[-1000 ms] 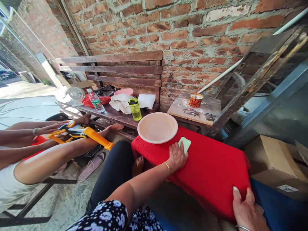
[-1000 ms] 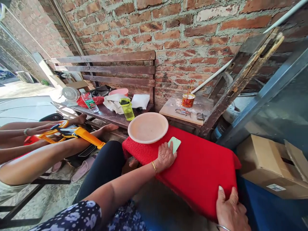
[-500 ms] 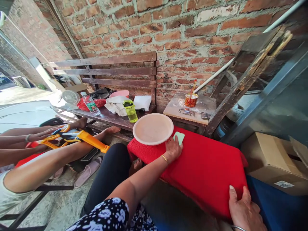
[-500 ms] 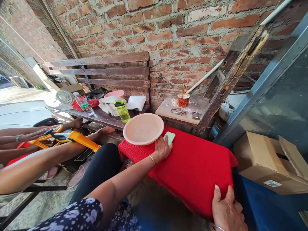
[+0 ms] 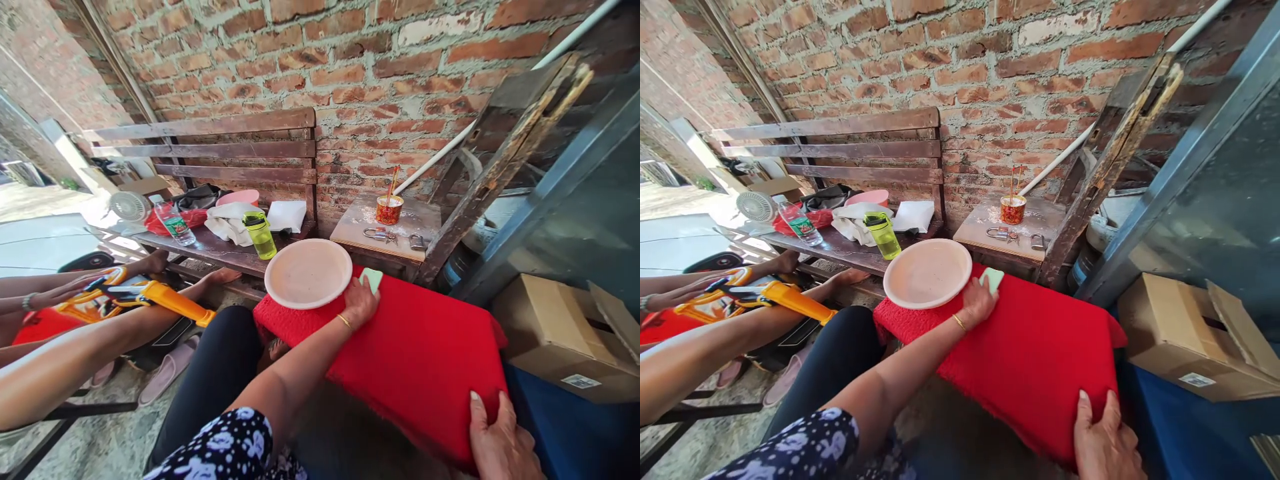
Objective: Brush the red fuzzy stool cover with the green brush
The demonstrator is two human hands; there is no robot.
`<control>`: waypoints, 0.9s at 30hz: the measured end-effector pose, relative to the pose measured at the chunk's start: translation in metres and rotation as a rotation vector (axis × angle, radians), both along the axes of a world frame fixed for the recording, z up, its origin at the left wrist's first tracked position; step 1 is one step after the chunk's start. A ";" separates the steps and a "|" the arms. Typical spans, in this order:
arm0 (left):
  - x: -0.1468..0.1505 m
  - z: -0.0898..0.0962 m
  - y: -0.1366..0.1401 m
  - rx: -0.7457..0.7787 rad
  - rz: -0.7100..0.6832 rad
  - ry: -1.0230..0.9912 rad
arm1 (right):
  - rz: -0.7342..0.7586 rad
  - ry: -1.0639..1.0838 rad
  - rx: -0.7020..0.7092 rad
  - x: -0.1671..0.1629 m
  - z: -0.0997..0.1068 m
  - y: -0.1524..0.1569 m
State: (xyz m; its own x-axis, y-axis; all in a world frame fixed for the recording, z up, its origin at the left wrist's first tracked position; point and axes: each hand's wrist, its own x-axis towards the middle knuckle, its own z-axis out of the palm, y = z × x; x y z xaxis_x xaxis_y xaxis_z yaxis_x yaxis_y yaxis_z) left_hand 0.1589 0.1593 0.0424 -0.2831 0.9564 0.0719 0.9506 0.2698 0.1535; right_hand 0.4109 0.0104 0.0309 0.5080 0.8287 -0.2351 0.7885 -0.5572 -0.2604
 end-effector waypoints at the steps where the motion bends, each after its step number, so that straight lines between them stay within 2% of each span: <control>1: -0.008 0.002 0.008 -0.006 0.021 0.008 | 0.000 0.004 -0.003 0.000 0.000 0.000; 3: 0.006 -0.006 0.014 0.023 0.019 0.021 | 0.003 0.006 -0.002 0.000 0.000 0.000; 5: 0.053 -0.025 0.008 0.061 -0.044 0.013 | 0.007 0.000 -0.007 0.000 0.000 0.001; 8: 0.141 -0.052 -0.010 0.145 -0.277 -0.036 | 0.017 -0.013 -0.015 -0.001 0.002 0.001; 10: 0.176 -0.056 -0.018 0.143 -0.453 -0.088 | 0.027 -0.014 -0.015 -0.001 0.003 0.001; 11: 0.181 -0.054 -0.019 0.141 -0.481 -0.106 | 0.034 -0.011 -0.014 0.000 0.002 0.001; 13: 0.162 -0.041 -0.013 0.132 -0.440 -0.116 | 0.036 -0.004 -0.014 0.001 0.000 0.001; 17: 0.074 -0.012 0.016 0.101 -0.123 -0.058 | 0.005 -0.005 -0.010 -0.001 -0.001 0.000; 19: 0.049 -0.007 0.029 0.071 0.009 -0.028 | 0.000 -0.005 -0.017 -0.004 0.003 0.000; 20: 0.048 -0.008 0.032 0.065 0.030 -0.020 | 0.001 -0.001 -0.022 -0.006 0.006 0.000; 21: 0.055 -0.012 0.032 0.066 0.021 -0.016 | 0.003 0.004 -0.028 -0.008 0.009 0.000; 23: 0.089 -0.026 0.026 0.098 -0.102 -0.017 | 0.005 0.008 -0.050 -0.011 0.016 -0.001; 27: 0.200 -0.063 -0.008 0.187 -0.495 -0.052 | 0.012 -0.010 -0.104 -0.015 0.024 -0.001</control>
